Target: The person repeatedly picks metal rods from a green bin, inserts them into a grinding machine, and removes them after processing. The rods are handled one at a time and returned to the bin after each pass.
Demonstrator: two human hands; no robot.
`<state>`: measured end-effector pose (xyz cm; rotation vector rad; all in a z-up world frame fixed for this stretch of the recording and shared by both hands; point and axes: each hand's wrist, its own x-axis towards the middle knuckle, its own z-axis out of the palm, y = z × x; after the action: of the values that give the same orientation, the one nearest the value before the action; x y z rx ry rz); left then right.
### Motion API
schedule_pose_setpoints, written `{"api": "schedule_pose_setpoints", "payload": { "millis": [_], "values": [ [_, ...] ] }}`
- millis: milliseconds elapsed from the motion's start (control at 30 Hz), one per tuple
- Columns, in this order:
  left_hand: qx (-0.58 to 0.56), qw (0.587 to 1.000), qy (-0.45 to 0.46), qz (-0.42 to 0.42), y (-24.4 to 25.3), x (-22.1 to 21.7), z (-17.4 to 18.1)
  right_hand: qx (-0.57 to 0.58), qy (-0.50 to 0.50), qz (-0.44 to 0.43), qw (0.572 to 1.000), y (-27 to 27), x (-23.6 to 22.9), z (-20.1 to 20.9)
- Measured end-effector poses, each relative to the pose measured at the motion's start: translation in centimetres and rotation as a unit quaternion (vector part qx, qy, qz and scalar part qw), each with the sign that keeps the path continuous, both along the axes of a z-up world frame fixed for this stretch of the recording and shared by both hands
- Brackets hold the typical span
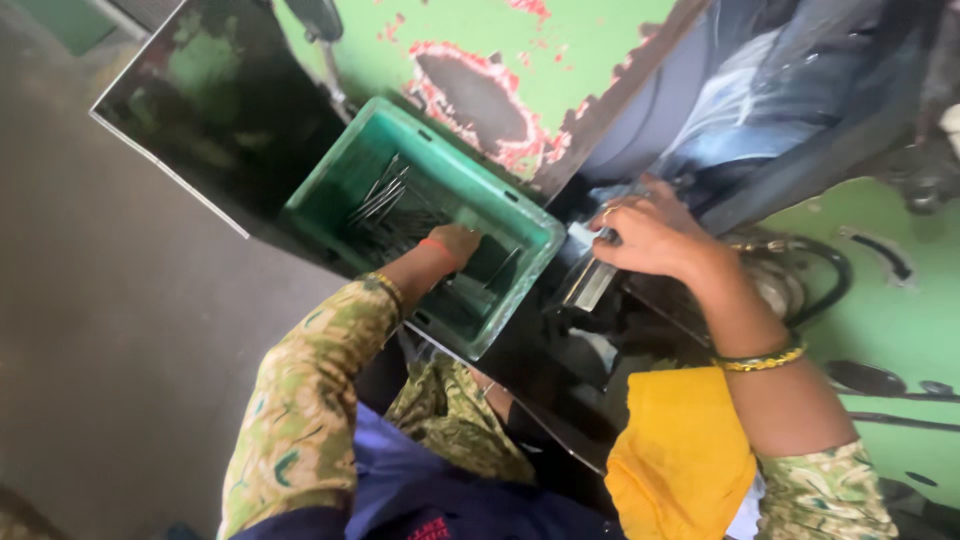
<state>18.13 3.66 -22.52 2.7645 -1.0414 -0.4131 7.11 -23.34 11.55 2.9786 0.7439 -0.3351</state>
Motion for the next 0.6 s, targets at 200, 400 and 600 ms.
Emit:
{"api": "schedule_pose_setpoints", "payload": {
  "millis": [200,400,600],
  "values": [
    [0.007,0.998,0.058,0.023,1.9,-1.1,9.8,0.027,0.0,-0.004,1.0,-0.5,0.6,0.1],
    [-0.264,0.958,-0.021,0.112,4.0,-5.6,20.9,0.008,-0.003,-0.012,1.0,-0.6,0.7,0.4],
    [-0.668,0.706,0.139,0.191,2.9,-13.2,26.3,0.028,-0.017,-0.003,0.999,-1.2,1.3,-0.3]
  ]
}}
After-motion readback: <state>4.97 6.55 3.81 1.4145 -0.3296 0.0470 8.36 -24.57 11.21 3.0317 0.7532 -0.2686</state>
